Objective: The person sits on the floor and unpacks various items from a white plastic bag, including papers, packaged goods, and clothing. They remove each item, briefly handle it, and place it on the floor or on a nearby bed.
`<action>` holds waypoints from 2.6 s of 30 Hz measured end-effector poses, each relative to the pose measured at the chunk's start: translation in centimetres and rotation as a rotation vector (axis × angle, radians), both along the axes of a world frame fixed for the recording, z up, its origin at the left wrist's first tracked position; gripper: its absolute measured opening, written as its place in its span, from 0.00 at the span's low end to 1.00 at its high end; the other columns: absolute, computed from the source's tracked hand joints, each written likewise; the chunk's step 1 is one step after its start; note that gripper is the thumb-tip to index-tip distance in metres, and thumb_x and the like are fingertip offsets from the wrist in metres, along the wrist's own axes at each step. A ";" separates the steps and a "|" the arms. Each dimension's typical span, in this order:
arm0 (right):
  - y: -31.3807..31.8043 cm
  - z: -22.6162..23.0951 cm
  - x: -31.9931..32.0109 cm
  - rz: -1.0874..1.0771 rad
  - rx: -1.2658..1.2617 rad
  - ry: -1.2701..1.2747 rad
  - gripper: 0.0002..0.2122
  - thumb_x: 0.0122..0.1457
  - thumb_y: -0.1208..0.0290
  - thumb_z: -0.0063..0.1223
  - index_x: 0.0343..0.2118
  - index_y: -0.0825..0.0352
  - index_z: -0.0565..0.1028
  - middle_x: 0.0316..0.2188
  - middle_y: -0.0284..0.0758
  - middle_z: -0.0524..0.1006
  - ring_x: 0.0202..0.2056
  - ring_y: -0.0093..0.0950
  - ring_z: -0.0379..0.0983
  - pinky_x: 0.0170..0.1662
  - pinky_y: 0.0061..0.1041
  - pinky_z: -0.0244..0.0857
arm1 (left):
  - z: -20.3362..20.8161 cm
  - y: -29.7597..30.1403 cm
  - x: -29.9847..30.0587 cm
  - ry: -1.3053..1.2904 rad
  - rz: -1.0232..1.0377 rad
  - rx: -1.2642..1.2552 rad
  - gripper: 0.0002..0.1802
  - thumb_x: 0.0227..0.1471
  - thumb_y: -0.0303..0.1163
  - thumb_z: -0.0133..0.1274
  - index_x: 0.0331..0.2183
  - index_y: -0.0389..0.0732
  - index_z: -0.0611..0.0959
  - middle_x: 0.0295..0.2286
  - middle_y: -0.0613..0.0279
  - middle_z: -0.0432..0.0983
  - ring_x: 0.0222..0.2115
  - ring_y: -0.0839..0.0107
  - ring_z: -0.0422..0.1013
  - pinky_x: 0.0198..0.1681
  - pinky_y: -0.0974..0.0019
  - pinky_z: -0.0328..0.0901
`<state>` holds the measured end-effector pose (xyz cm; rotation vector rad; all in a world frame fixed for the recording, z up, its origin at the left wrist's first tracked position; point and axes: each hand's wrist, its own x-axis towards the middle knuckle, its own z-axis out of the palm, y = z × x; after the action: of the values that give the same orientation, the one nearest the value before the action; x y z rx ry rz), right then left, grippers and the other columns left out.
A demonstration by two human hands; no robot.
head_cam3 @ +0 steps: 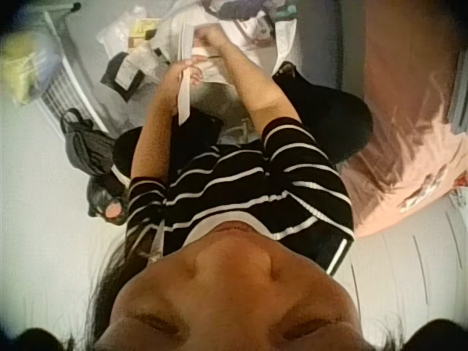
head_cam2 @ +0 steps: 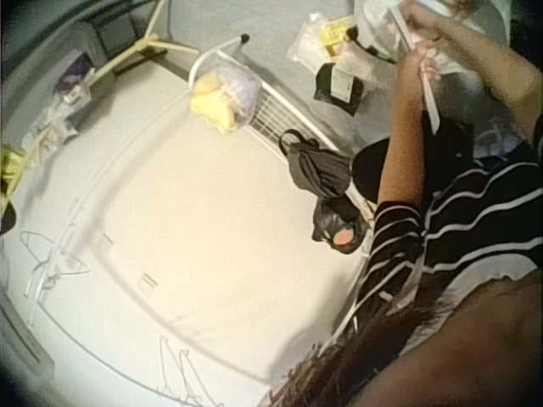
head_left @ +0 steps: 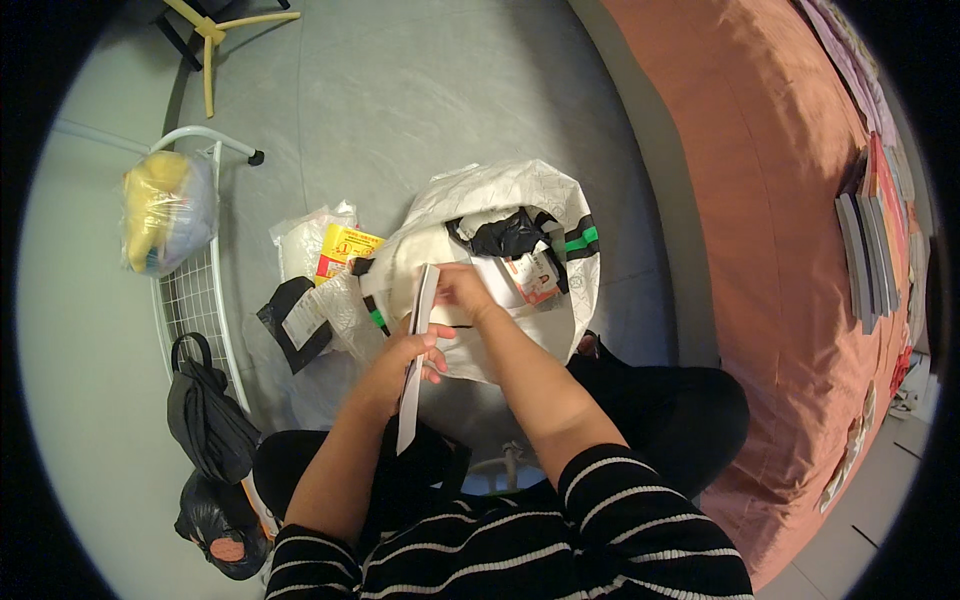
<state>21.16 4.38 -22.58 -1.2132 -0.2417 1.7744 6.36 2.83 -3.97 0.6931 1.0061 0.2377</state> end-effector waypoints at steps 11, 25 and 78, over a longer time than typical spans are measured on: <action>-3.7 -7.2 1.8 0.685 -0.376 -1.785 0.32 0.53 0.68 0.50 0.60 0.73 0.52 0.61 0.50 0.52 0.59 0.44 0.51 0.53 0.39 0.61 | -0.9 0.3 -0.2 -0.018 0.039 -0.087 0.33 0.48 0.42 0.50 0.54 0.39 0.62 0.44 0.56 0.68 0.34 0.69 0.68 0.36 0.65 0.66; -2.1 -4.3 3.5 0.811 -0.380 -1.823 0.37 0.42 0.66 0.63 0.55 0.72 0.58 0.56 0.49 0.58 0.53 0.41 0.60 0.45 0.32 0.70 | -0.9 0.1 -0.6 -0.003 0.061 -0.095 0.33 0.50 0.41 0.49 0.55 0.42 0.60 0.44 0.56 0.68 0.34 0.68 0.68 0.37 0.63 0.66; -12.7 25.1 1.6 0.124 0.055 -0.460 0.16 0.56 0.80 0.48 0.49 0.72 0.66 0.42 0.39 0.74 0.40 0.29 0.73 0.43 0.29 0.69 | -0.2 -3.5 0.7 0.113 0.346 0.486 0.46 0.52 0.56 0.50 0.58 0.33 0.55 0.53 0.47 0.60 0.53 0.59 0.61 0.55 0.58 0.57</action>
<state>22.73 -8.28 2.47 -1.5834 -0.6392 1.5581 7.01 -0.72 -4.19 0.9762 1.1883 0.7708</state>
